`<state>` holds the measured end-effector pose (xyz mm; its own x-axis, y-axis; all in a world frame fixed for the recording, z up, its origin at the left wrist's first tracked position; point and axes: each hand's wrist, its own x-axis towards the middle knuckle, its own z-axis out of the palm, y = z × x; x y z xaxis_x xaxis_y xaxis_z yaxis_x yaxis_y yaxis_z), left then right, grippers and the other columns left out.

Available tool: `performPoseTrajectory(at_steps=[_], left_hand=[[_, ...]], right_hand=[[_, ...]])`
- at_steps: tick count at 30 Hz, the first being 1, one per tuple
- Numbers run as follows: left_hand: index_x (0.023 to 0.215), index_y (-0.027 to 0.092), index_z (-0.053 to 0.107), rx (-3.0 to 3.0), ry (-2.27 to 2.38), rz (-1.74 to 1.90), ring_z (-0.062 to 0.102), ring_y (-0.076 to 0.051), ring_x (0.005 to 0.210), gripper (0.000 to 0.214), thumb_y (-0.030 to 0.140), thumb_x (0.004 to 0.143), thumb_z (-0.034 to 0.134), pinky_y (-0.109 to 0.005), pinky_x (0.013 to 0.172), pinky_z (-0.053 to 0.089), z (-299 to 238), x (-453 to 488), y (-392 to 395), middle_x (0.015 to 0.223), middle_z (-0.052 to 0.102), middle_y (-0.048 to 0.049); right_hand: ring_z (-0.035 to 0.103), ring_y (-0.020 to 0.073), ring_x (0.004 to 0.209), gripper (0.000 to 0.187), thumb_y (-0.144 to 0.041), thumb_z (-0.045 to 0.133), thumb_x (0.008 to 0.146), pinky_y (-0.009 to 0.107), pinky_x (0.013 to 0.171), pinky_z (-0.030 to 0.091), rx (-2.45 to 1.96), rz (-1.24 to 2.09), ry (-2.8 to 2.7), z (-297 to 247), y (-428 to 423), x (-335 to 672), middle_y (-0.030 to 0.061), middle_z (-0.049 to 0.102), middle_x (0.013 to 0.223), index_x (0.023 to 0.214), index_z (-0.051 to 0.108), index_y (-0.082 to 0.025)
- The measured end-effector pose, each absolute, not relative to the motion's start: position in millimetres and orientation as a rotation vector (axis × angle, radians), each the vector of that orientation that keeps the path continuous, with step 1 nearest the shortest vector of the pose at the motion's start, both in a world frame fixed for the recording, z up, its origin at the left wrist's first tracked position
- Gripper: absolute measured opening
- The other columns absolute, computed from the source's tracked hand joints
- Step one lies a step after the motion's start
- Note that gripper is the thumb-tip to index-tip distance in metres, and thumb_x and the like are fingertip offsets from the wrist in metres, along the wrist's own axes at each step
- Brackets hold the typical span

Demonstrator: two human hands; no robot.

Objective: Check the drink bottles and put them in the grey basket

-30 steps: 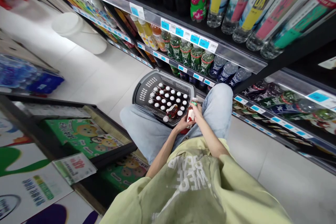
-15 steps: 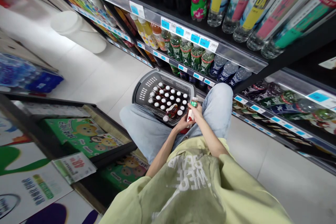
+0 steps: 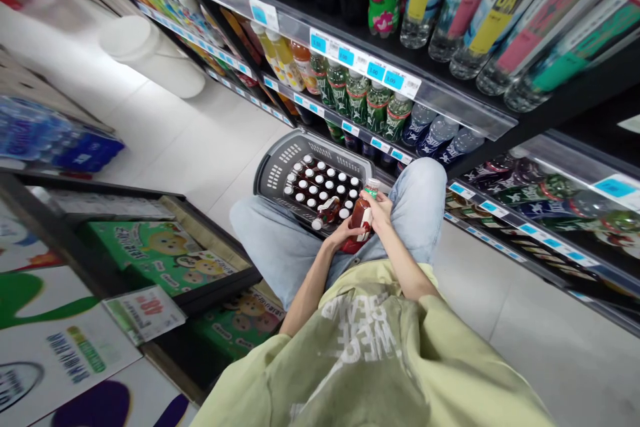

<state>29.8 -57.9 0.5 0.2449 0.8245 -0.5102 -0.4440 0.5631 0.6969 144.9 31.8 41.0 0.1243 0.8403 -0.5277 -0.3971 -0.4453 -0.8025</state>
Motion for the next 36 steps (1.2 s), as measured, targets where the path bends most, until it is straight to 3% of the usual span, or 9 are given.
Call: performPoseTrajectory(at_steps=[5,10,14,18,28,36], left_hand=[[0.129,0.017,0.074,0.451,0.765,0.765,0.078,-0.040,0.108,0.102,0.062,0.045,0.109,-0.053,0.103,0.060,14.3,16.7,-66.2,0.121,0.080,-0.0201],[0.126,0.015,0.072,0.526,0.778,0.790,0.077,-0.036,0.103,0.093,0.053,0.050,0.109,-0.052,0.101,0.060,6.4,19.3,-67.4,0.114,0.080,-0.0182],[0.124,0.013,0.073,0.618,1.008,0.890,0.074,-0.033,0.113,0.083,0.043,0.055,0.108,-0.050,0.113,0.055,-7.1,30.7,-60.6,0.121,0.080,-0.0162],[0.130,0.010,0.069,0.735,1.406,0.838,0.073,-0.034,0.115,0.082,0.031,0.059,0.104,-0.052,0.111,0.055,-15.5,39.7,-55.1,0.127,0.078,-0.0188],[0.138,0.015,0.067,1.022,1.704,0.653,0.074,-0.042,0.118,0.079,0.031,0.069,0.102,-0.048,0.106,0.057,-7.4,44.7,-58.8,0.124,0.079,-0.0192],[0.136,0.015,0.066,1.095,1.664,0.632,0.074,-0.044,0.120,0.078,0.036,0.070,0.103,-0.052,0.109,0.056,-13.4,44.3,-59.6,0.126,0.079,-0.0208]], right_hand=[[0.081,0.0277,0.087,0.037,-0.046,0.094,0.067,0.036,0.073,0.065,-1.300,1.697,-0.505,55.9,30.9,149.4,0.0051,0.080,0.081,0.088,0.076,-0.022],[0.081,0.0303,0.092,0.038,-0.048,0.095,0.069,0.036,0.074,0.063,-1.205,1.774,-0.615,57.3,29.8,149.4,0.0067,0.079,0.081,0.090,0.077,-0.021],[0.076,0.0217,0.080,0.041,-0.044,0.098,0.065,0.030,0.071,0.060,-1.246,1.725,-0.648,45.5,33.4,146.0,0.0040,0.080,0.083,0.093,0.079,-0.020],[0.070,0.0165,0.074,0.038,-0.033,0.098,0.061,0.027,0.070,0.057,-1.401,1.604,-0.576,31.0,36.9,144.9,-0.0004,0.079,0.082,0.090,0.077,-0.021],[0.069,0.0209,0.068,0.030,-0.040,0.089,0.070,0.033,0.063,0.058,-1.577,1.526,-0.428,7.2,42.0,149.7,-0.0008,0.074,0.076,0.085,0.068,-0.025],[0.067,0.0178,0.065,0.038,-0.050,0.090,0.076,0.031,0.062,0.059,-1.600,1.533,-0.398,-1.7,43.4,151.3,-0.0031,0.071,0.076,0.089,0.063,-0.026]])
